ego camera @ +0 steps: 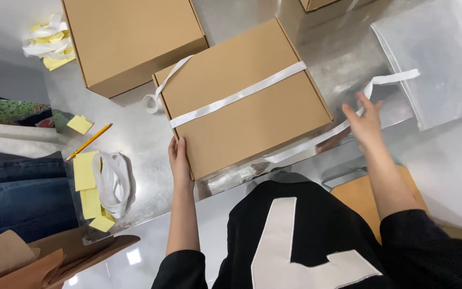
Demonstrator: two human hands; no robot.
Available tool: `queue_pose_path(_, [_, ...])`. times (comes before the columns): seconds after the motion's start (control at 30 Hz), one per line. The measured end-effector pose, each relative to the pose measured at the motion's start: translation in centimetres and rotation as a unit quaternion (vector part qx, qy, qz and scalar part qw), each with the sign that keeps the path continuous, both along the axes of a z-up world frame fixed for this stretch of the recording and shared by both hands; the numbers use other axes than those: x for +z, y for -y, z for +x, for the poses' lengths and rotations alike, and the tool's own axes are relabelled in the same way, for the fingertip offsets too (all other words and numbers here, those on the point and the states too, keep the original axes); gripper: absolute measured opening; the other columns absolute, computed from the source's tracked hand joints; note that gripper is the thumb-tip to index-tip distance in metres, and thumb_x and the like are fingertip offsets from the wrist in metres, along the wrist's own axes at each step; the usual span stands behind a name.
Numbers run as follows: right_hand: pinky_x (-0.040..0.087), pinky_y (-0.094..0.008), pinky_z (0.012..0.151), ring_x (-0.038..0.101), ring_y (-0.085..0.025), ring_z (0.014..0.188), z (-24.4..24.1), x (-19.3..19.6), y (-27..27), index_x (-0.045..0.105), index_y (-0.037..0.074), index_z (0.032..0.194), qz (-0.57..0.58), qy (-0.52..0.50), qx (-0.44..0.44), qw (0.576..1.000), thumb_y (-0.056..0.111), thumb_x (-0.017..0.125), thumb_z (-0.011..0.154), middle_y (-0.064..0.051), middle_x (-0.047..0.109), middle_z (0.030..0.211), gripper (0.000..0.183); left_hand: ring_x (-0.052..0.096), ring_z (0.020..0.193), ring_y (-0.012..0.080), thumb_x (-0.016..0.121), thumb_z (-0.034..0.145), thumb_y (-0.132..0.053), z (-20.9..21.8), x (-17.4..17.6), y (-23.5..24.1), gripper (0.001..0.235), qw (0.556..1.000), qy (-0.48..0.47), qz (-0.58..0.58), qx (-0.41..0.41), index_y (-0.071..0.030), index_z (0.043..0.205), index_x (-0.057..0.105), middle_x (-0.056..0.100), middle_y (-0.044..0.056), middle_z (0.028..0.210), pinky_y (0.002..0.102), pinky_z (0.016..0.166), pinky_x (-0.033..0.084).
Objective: Unpacking garments, hanging them on a rack, folding them, and packing them into boxes with ribbons.
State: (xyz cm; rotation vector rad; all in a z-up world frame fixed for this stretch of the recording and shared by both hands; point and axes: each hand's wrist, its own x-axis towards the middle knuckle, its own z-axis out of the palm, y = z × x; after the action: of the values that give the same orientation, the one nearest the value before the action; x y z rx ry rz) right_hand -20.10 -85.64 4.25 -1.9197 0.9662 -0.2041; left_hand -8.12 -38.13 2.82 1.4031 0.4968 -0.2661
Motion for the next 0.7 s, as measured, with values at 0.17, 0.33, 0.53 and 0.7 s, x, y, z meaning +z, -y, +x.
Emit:
queue_pose_path(0.17, [0.053, -0.045, 0.113, 0.058, -0.033, 0.129, -3.6, -0.8, -8.5, 0.048, 0.007, 0.146, 0.246, 0.192, -0.138, 0.94, 0.018, 0.06, 0.11, -0.021, 0.048, 0.142, 0.039, 0.064, 0.126, 0.0295, 0.075, 0.102, -0.045, -1.5, -1.1, 0.6, 0.079, 0.997, 0.001, -0.06, 0.05, -0.007, 0.161, 0.039, 0.05, 0.015, 0.151, 0.038, 0.095, 0.063])
queue_pose_path(0.33, [0.045, -0.056, 0.121, 0.055, -0.042, 0.143, -4.2, 1.4, -15.0, 0.046, 0.009, 0.132, 0.56, 0.095, -0.151, 0.809, 0.043, 0.061, 0.108, -0.023, 0.054, 0.154, 0.045, 0.06, 0.135, 0.035, 0.079, 0.1, -0.041, -2.7, 0.9, 0.4, 0.085, 0.996, -0.006, -0.077, 0.041, -0.007, 0.163, 0.033, 0.042, 0.02, 0.16, 0.044, 0.102, 0.06])
queue_pose_path(0.53, [0.028, -0.061, 0.128, 0.014, -0.046, 0.162, -1.1, 6.4, -19.8, -0.005, -0.003, 0.168, 0.601, 0.069, -0.05, 0.795, 0.063, 0.07, 0.095, -0.032, 0.002, 0.175, 0.124, 0.031, 0.155, 0.0556, 0.083, 0.094, -0.035, -3.3, 6.4, 1.7, 0.11, 0.996, -0.038, -0.075, -0.015, -0.029, 0.171, 0.006, 0.018, 0.025, 0.173, 0.076, 0.115, 0.032])
queue_pose_path(0.7, [0.02, -0.065, 0.13, 0.025, -0.039, 0.156, 0.8, 3.7, -19.4, 0.008, 0.003, 0.165, 0.555, 0.133, -0.078, 0.817, 0.044, 0.078, 0.096, -0.018, 0.023, 0.158, 0.107, 0.03, 0.15, 0.0639, 0.087, 0.087, -0.032, -5.8, 10.2, 2.7, 0.127, 0.99, -0.075, -0.049, -0.107, -0.027, 0.171, -0.008, 0.012, 0.035, 0.171, 0.072, 0.117, 0.035])
